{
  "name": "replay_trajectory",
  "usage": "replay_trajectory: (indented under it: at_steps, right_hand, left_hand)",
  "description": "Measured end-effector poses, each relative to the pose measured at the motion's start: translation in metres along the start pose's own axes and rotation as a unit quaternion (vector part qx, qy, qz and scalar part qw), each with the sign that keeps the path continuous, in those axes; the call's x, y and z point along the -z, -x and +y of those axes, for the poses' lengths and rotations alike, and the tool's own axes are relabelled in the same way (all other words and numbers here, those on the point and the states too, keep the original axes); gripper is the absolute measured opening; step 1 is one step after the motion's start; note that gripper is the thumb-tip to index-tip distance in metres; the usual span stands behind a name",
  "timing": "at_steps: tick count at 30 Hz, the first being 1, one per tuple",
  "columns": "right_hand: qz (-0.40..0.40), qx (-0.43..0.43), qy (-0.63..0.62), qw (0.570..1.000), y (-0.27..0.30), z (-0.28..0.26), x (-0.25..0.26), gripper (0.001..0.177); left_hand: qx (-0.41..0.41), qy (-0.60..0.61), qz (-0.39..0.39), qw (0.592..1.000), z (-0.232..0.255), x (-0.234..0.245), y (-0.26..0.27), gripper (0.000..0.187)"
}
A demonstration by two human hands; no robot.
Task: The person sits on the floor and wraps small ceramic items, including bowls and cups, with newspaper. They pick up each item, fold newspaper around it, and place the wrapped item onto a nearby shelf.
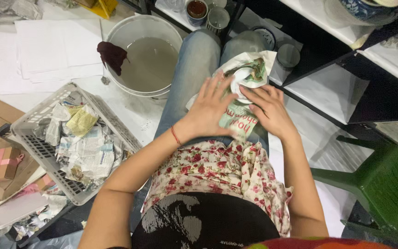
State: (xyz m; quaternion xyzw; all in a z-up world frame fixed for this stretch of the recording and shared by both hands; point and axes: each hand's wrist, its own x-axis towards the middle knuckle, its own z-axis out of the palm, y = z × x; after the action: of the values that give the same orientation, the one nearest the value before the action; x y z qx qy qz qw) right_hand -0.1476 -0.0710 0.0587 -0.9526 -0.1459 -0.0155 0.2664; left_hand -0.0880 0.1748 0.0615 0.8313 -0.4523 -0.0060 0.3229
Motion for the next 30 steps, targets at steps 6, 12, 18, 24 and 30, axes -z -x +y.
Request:
replay_trajectory:
  at_steps: [6, 12, 18, 24, 30]
  right_hand:
    - [-0.003, 0.009, 0.004, 1.0, 0.003, 0.002, 0.006, 0.062]
    - [0.005, -0.009, -0.036, 0.999, -0.002, -0.008, 0.014, 0.049]
    - [0.038, -0.01, -0.001, 0.999, -0.005, -0.006, 0.012, 0.054]
    - [0.099, -0.071, -0.225, 0.967, -0.011, 0.03, -0.001, 0.029]
    - [0.242, -0.023, -0.153, 0.958, -0.026, 0.043, 0.001, 0.042]
  left_hand:
    - [-0.047, -0.083, -0.046, 0.994, 0.016, -0.004, 0.01, 0.069]
    - [-0.091, -0.015, 0.073, 0.993, -0.005, -0.039, -0.001, 0.044]
    - [-0.083, -0.079, 0.07, 0.991, -0.007, -0.048, -0.013, 0.031]
    - [-0.08, 0.064, 0.086, 0.991, -0.008, -0.052, -0.018, 0.027]
    - [-0.075, 0.122, 0.086, 0.986, -0.023, -0.051, -0.023, 0.039]
